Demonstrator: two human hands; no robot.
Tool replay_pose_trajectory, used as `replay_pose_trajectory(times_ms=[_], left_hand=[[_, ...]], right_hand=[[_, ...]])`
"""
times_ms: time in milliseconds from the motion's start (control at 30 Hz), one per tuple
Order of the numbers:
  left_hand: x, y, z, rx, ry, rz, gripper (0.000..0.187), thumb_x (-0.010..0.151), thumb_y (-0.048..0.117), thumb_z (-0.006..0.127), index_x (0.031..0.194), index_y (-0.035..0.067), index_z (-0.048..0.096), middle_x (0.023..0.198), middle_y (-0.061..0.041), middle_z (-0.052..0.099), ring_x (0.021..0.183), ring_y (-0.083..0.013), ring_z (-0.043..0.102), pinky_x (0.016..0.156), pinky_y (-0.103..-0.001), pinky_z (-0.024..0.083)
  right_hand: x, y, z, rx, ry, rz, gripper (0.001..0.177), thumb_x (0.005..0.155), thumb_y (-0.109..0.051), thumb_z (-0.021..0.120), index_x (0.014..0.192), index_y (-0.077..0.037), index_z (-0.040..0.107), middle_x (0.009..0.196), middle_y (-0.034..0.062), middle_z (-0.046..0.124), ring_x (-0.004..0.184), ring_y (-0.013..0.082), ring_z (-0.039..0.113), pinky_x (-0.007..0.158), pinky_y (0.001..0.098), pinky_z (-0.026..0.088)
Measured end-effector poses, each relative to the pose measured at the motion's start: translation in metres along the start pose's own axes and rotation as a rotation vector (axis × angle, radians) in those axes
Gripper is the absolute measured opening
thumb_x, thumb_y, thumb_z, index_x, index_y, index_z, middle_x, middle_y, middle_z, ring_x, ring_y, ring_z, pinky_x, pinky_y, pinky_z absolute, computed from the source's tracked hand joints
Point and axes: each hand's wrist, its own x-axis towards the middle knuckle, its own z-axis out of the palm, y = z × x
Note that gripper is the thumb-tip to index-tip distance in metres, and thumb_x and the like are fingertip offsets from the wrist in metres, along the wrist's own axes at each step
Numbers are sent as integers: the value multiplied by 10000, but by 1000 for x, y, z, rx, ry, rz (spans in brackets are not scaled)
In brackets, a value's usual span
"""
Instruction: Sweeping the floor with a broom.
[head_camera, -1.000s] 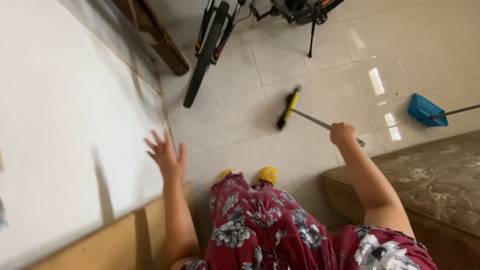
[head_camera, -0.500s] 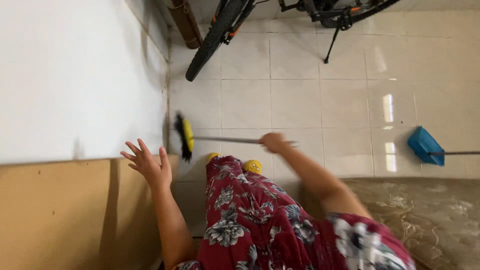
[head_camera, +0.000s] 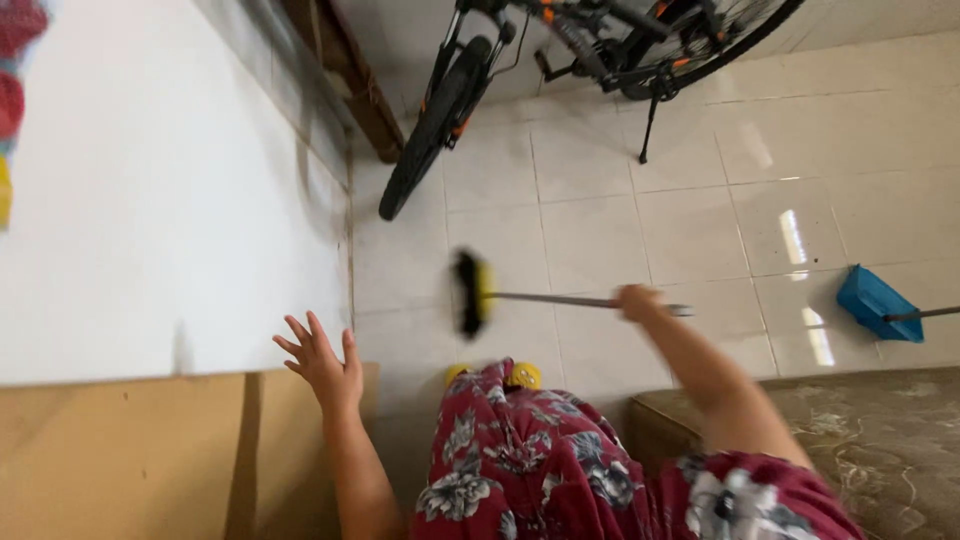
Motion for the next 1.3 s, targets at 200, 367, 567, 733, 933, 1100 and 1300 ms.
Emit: replay_pose_trajectory(times_ms=[200,367,567,733,933,1100,1300], left_hand=[[39,7,18,-66,-33,23,763,1036,489,505,1659,139,236,1743,-186,74,1581,-492,-61,1163,-785,58],[89,38,19,-179,-137,37,811,1004,528,484,1652,133,200,1737,-151,97,1589,-418,53,1194,-698,90],[141,61,33,-185,-217,122,793,1023,494,505,1645,113,196,1732,-131,158,1600,-402,47,1236,-639,100],[169,71,66,-213,-214,226,817,1015,511,510,1651,107,195,1730,-123,165,1598,-410,36,1232,-642,102],[191,74,86,-242,-264,266,852,1005,549,497,1654,109,164,1732,-119,162,1598,-377,63,1238,-640,105],[210,69,83,-222,-274,287,845,1001,544,510,1651,114,183,1731,-131,155,1598,-370,45,1234,-623,97],[227,46,60,-257,-274,204,833,989,508,541,1651,120,218,1720,-139,170,1596,-380,63,1239,-640,96]], right_hand=[[-12,118,-27,7,139,329,252,953,-247,675,1165,-139,759,1188,118,777,1120,324,749,872,483,617],[-46,103,-36,87,189,490,269,963,-262,664,1174,-134,770,1192,126,765,1116,337,739,838,516,603],[-141,108,-85,334,129,445,274,940,-185,644,1175,-162,783,1167,137,773,1068,333,752,844,463,612],[-143,70,-100,553,4,227,424,948,-183,601,1286,-414,711,1192,31,773,1058,272,736,878,433,608],[-87,-70,-128,549,193,-162,453,819,-386,801,1260,-340,707,1215,9,727,1129,263,676,927,446,560],[-30,-239,-127,184,101,-388,219,928,-262,679,1130,-296,756,1066,30,749,1032,288,714,764,497,594],[52,-272,-59,174,55,-143,165,845,-199,754,1009,-192,770,1061,47,772,998,254,756,750,458,612]])
